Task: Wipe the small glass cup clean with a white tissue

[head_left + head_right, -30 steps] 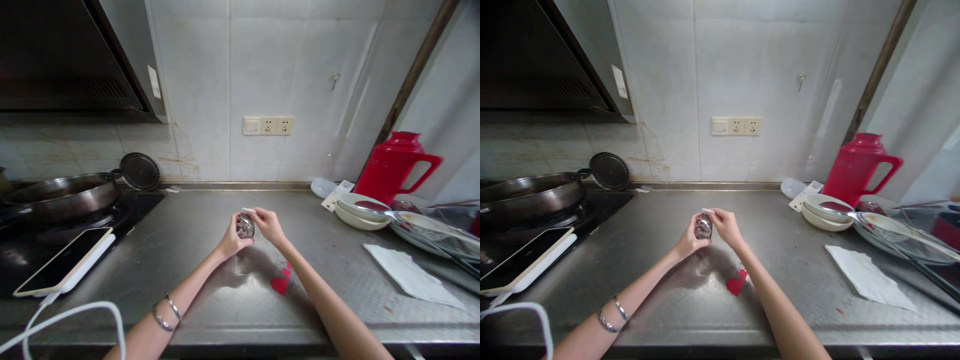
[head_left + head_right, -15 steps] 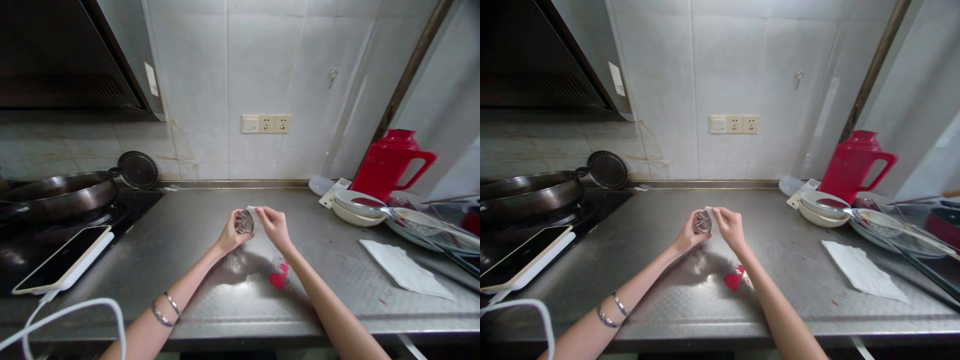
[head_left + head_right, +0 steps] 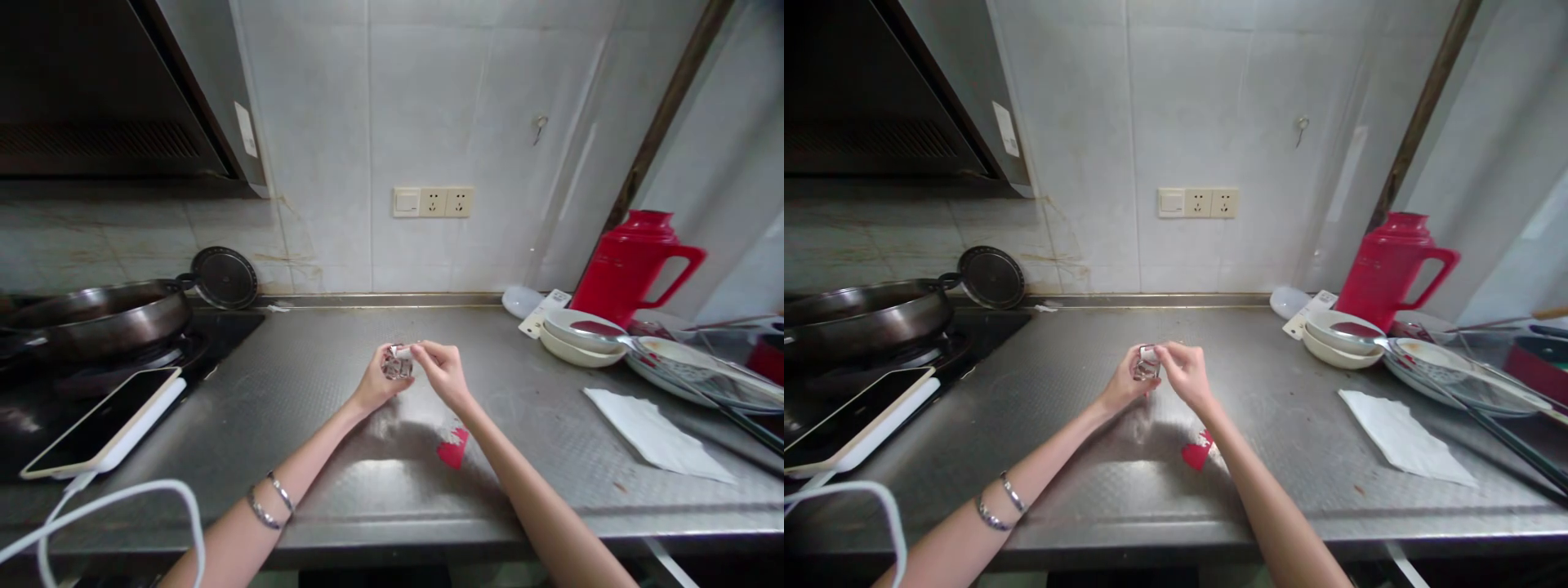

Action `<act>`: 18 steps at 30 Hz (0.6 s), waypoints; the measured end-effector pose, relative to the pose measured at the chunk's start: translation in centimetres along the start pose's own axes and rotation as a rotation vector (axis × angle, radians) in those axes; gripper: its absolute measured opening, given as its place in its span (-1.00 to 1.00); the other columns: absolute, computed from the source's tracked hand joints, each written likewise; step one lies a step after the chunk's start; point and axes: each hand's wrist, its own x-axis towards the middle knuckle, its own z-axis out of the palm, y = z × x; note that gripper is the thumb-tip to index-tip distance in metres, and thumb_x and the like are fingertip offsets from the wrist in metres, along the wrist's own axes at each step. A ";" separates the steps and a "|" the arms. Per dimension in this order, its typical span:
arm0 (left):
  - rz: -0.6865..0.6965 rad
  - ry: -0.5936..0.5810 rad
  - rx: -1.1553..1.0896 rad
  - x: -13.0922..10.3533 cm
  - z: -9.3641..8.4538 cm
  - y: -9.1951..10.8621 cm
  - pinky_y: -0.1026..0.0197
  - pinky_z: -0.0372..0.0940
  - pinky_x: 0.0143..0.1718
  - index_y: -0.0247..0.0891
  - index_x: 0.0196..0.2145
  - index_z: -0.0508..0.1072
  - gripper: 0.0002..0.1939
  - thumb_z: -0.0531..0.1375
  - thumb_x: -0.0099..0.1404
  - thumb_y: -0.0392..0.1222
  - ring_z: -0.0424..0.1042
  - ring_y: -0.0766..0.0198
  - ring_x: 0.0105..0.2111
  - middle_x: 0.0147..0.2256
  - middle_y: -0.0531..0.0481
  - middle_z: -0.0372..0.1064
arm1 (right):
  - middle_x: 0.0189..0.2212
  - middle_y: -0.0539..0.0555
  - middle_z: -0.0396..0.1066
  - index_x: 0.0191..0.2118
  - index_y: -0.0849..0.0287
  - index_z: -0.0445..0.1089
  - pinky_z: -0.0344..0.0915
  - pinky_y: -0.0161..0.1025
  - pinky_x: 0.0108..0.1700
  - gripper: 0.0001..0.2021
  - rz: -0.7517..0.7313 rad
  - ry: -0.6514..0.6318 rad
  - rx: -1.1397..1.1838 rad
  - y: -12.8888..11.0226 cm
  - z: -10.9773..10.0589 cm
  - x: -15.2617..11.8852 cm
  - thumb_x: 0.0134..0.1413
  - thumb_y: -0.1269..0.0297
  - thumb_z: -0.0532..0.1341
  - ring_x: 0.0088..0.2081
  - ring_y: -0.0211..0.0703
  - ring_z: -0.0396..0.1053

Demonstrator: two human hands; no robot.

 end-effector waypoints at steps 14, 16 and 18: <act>0.002 -0.008 -0.059 0.0 0.5 -0.1 0.30 0.28 -0.40 -0.29 -0.08 0.20 -0.36 0.38 -0.08 -0.13 0.37 0.31 -0.36 -0.28 -0.03 0.34 | -0.39 0.09 0.54 -0.34 0.14 0.53 0.34 -0.29 -0.26 -0.66 -0.121 -0.026 0.048 -0.4 0.1 -0.1 0.17 0.09 0.07 -0.32 -0.10 0.48; -0.030 0.018 -0.044 0.1 0.3 0.1 0.33 0.26 -0.47 -0.29 -0.09 0.20 -0.34 0.38 -0.10 -0.12 0.35 0.34 -0.41 -0.31 -0.01 0.33 | -0.51 0.04 0.51 -0.40 0.17 0.53 0.31 -0.34 -0.37 -0.63 -0.108 -0.013 0.030 -0.4 -0.2 0.0 0.17 0.08 0.07 -0.43 -0.16 0.45; -0.053 0.037 -0.033 0.1 0.3 0.4 0.35 0.23 -0.52 -0.29 -0.10 0.19 -0.32 0.39 -0.13 -0.11 0.33 0.36 -0.45 -0.32 0.00 0.32 | -0.59 0.01 0.46 -0.46 0.21 0.51 0.24 -0.37 -0.48 -0.61 -0.059 0.081 -0.008 -0.1 -0.4 0.3 0.17 0.07 0.08 -0.53 -0.22 0.40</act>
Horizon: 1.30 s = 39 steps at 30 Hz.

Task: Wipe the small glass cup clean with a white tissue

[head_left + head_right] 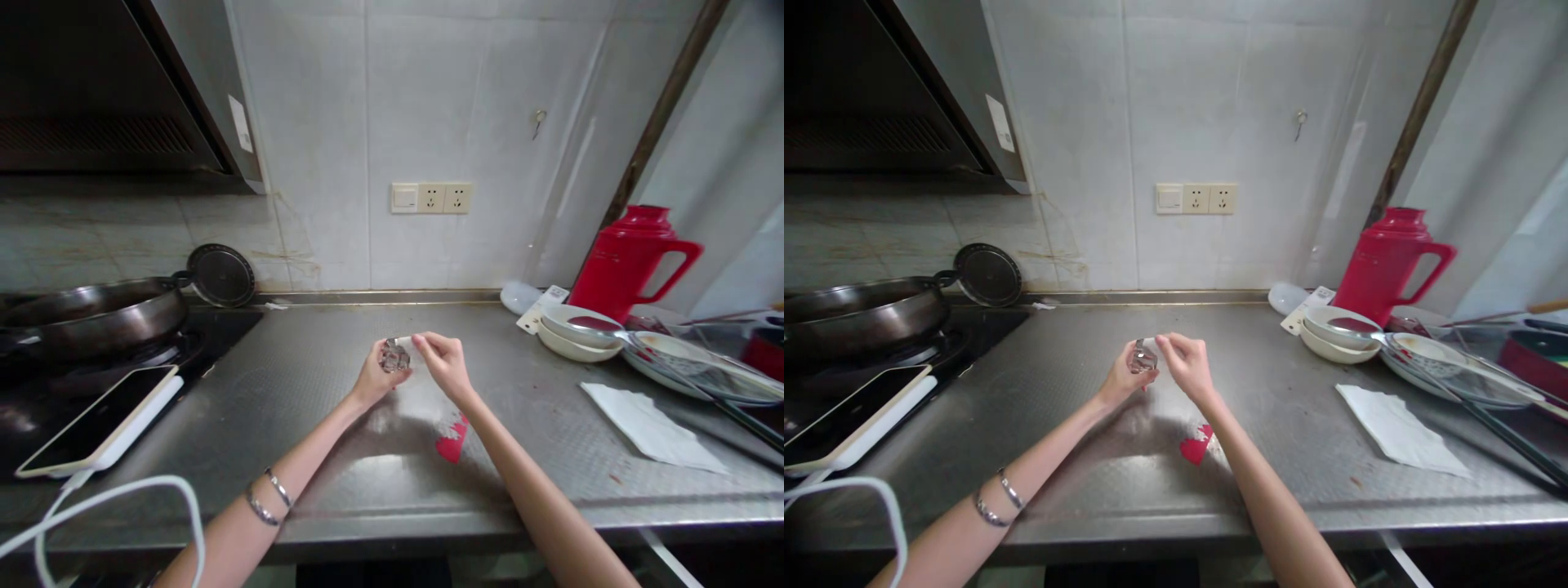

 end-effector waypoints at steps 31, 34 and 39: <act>-0.044 -0.012 0.123 -0.3 0.6 -0.4 0.37 0.18 -0.61 -0.34 -0.07 0.26 -0.37 0.36 -0.07 -0.10 0.25 0.45 -0.59 -0.37 0.02 0.37 | -0.36 0.09 0.55 -0.39 0.13 0.50 0.40 -0.26 -0.17 -0.78 -0.334 -0.150 -0.078 0.0 0.5 -0.6 0.16 0.32 0.11 -0.29 -0.15 0.50; -0.055 0.020 0.081 -0.3 0.9 0.1 0.38 0.19 -0.59 -0.34 -0.09 0.27 -0.38 0.37 -0.09 -0.11 0.28 0.43 -0.56 -0.40 0.04 0.36 | -0.37 0.10 0.56 -0.38 0.15 0.51 0.40 -0.28 -0.22 -0.77 -0.218 -0.061 -0.062 0.0 0.7 -0.5 0.16 0.29 0.11 -0.31 -0.14 0.51; -0.030 0.012 0.033 -0.3 1.0 0.3 0.37 0.22 -0.55 -0.35 -0.11 0.27 -0.42 0.37 -0.07 -0.16 0.30 0.42 -0.53 -0.42 0.04 0.35 | -0.26 0.12 0.55 -0.31 0.11 0.52 0.39 -0.23 -0.12 -0.78 -0.193 -0.068 -0.093 0.7 1.0 -0.4 0.15 0.28 0.11 -0.20 -0.09 0.50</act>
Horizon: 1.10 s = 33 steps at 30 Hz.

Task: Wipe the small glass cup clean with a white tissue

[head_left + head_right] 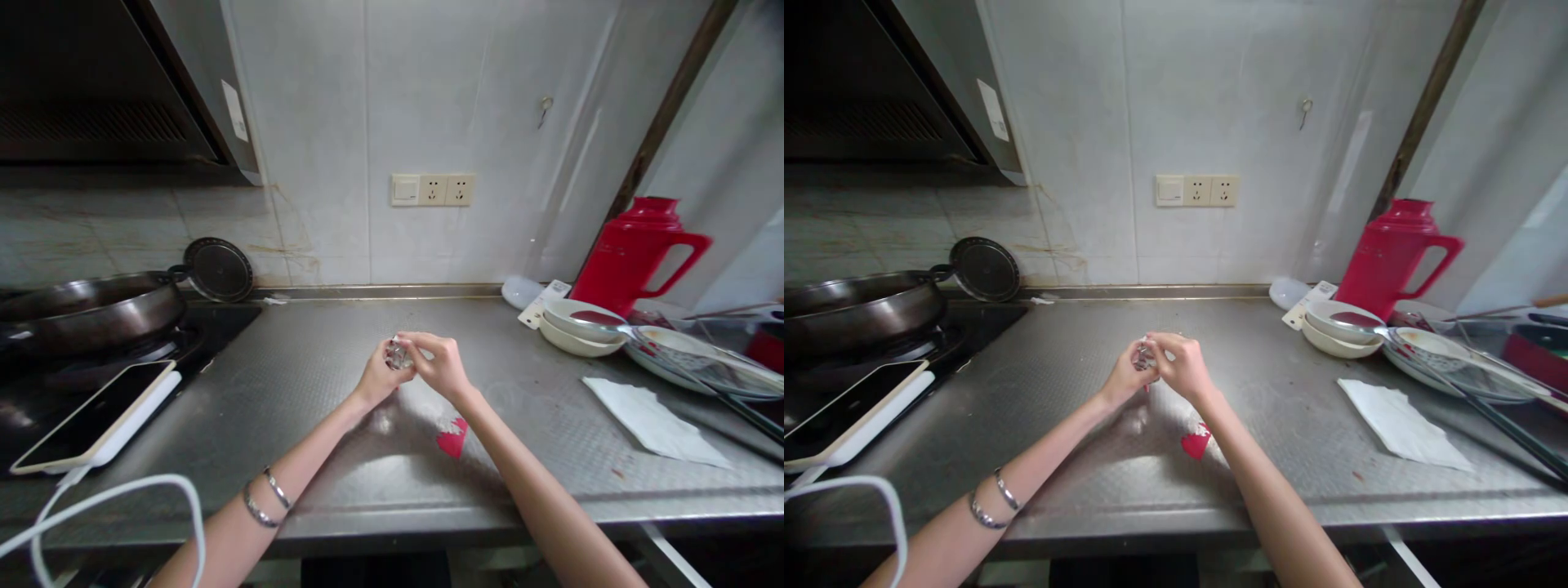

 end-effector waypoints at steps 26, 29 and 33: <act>-0.034 0.083 -0.099 0.1 -0.6 1.5 0.40 0.24 -0.67 -0.32 -0.14 0.28 -0.41 0.38 -0.09 -0.07 0.34 0.34 -0.44 -0.30 -0.05 0.35 | -0.30 0.06 0.55 -0.30 0.06 0.55 0.44 -0.19 -0.20 -0.80 0.084 0.095 0.017 -0.3 -1.0 0.3 0.12 0.22 0.16 -0.24 -0.02 0.52; -0.038 0.050 -0.109 0.0 -0.3 1.3 0.39 0.23 -0.65 -0.31 -0.12 0.27 -0.35 0.41 -0.15 -0.09 0.34 0.35 -0.46 -0.30 -0.04 0.36 | -0.25 0.06 0.54 -0.26 0.05 0.54 0.44 -0.18 -0.19 -0.80 0.137 0.115 0.022 0.1 -1.0 0.4 0.12 0.22 0.15 -0.22 -0.03 0.51; -0.039 0.001 -0.129 -0.1 -0.2 1.2 0.38 0.24 -0.64 -0.32 -0.10 0.26 -0.29 0.42 -0.18 -0.07 0.33 0.37 -0.50 -0.33 -0.01 0.35 | -0.26 0.08 0.54 -0.26 0.08 0.55 0.44 -0.18 -0.20 -0.79 0.154 0.049 0.064 0.1 -0.9 0.4 0.11 0.22 0.16 -0.23 -0.02 0.52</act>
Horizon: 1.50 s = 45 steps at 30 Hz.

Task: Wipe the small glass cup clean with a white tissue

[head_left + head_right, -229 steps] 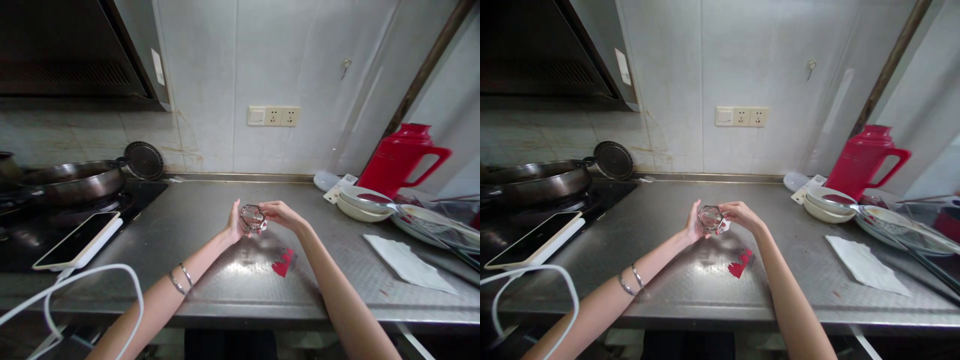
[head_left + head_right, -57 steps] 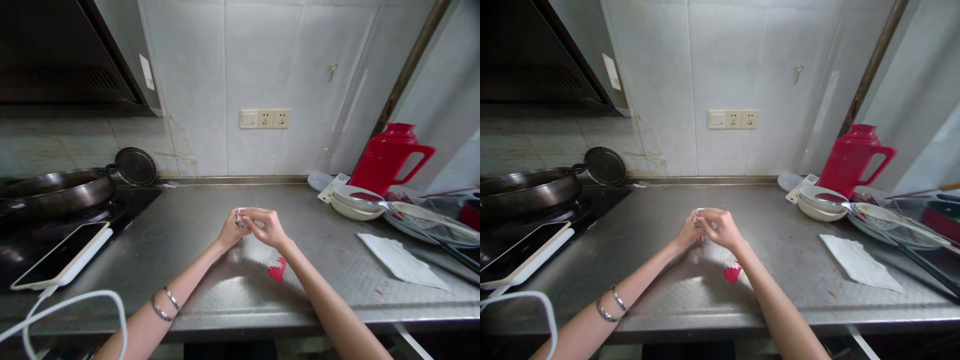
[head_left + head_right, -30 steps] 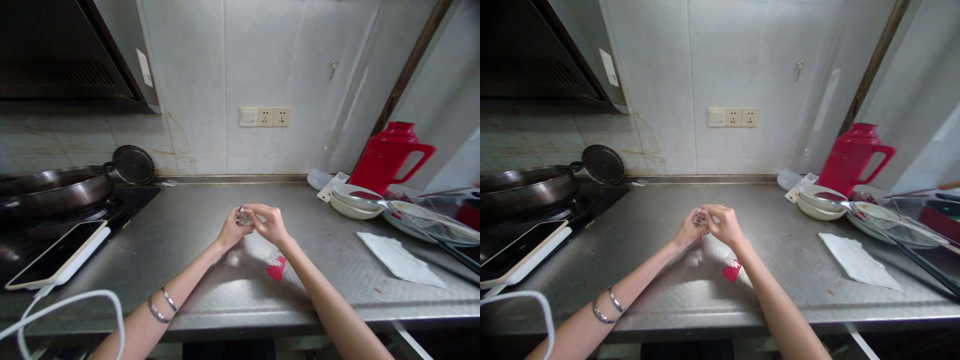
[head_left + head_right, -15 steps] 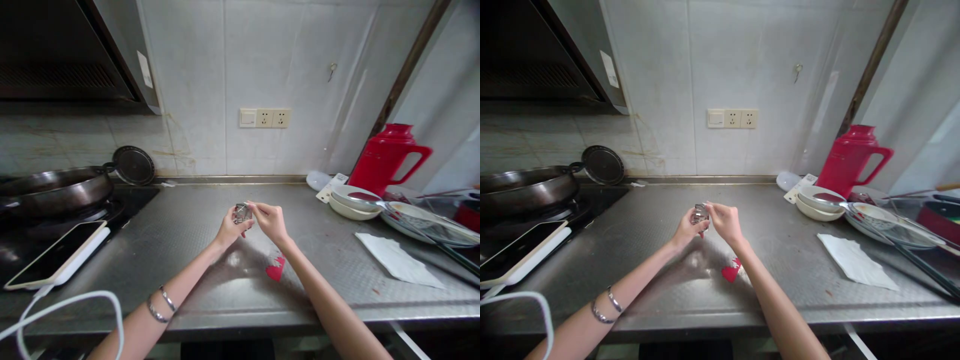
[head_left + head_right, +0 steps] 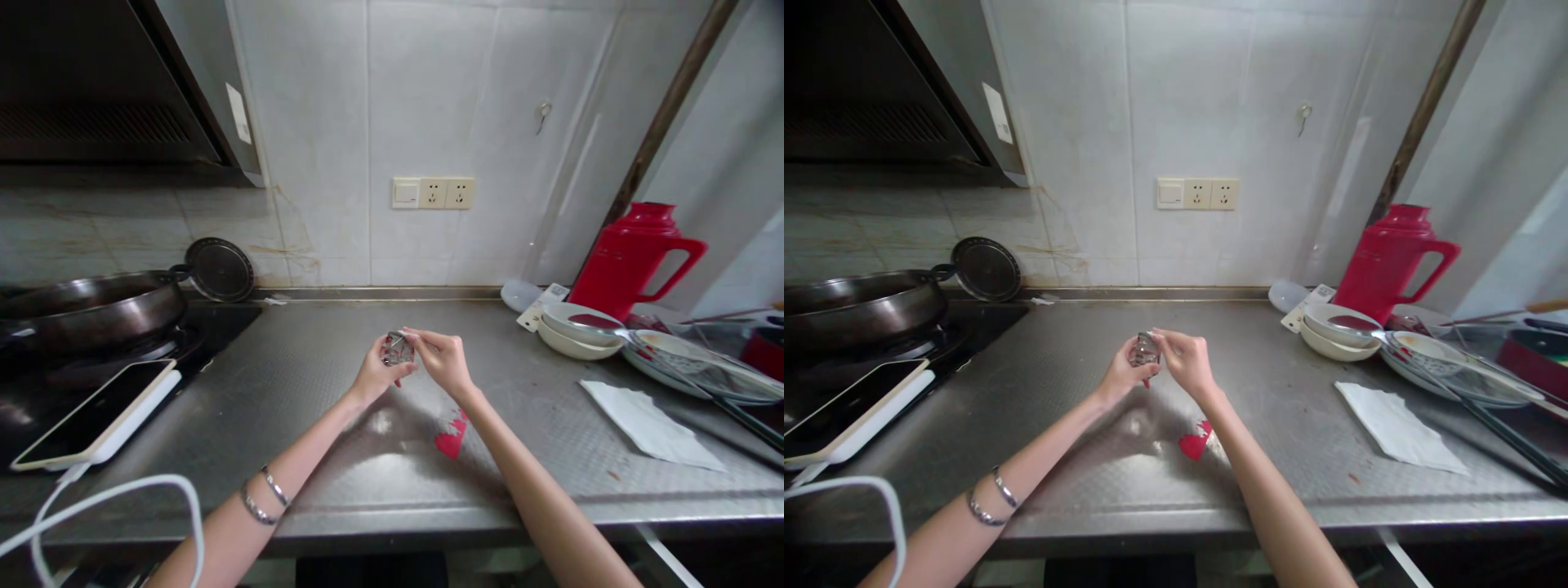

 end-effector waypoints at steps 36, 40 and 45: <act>0.122 -0.085 0.208 0.5 -1.5 -1.6 0.00 0.22 0.04 -0.20 0.26 -0.19 0.20 0.45 -0.18 -0.13 0.34 0.06 0.01 0.07 -0.25 0.27 | -0.15 0.07 0.49 0.06 0.16 0.32 0.40 -0.17 -0.08 -0.38 0.282 -0.367 0.461 0.9 0.2 0.4 -0.22 0.21 0.38 -0.16 -0.10 0.46; 0.209 -0.014 0.312 0.5 -1.3 -2.2 0.06 0.26 0.00 -0.25 0.17 0.03 -0.06 0.40 -0.09 -0.11 0.39 0.11 -0.06 -0.03 -0.18 0.37 | -0.06 0.07 0.45 0.04 0.11 0.36 0.33 -0.14 0.00 -0.52 0.240 -0.410 0.366 0.6 0.0 0.4 -0.05 0.11 0.28 -0.05 -0.06 0.41; 0.225 0.021 0.444 -0.1 -0.9 -1.5 0.11 0.29 -0.07 -0.26 0.10 0.08 -0.13 0.40 -0.12 -0.13 0.41 0.12 -0.11 -0.07 -0.17 0.38 | -0.16 0.06 0.52 -0.17 0.16 0.51 0.32 -0.12 0.00 -0.61 0.215 -0.239 0.187 1.7 0.5 0.5 0.16 0.02 0.07 -0.07 0.00 0.43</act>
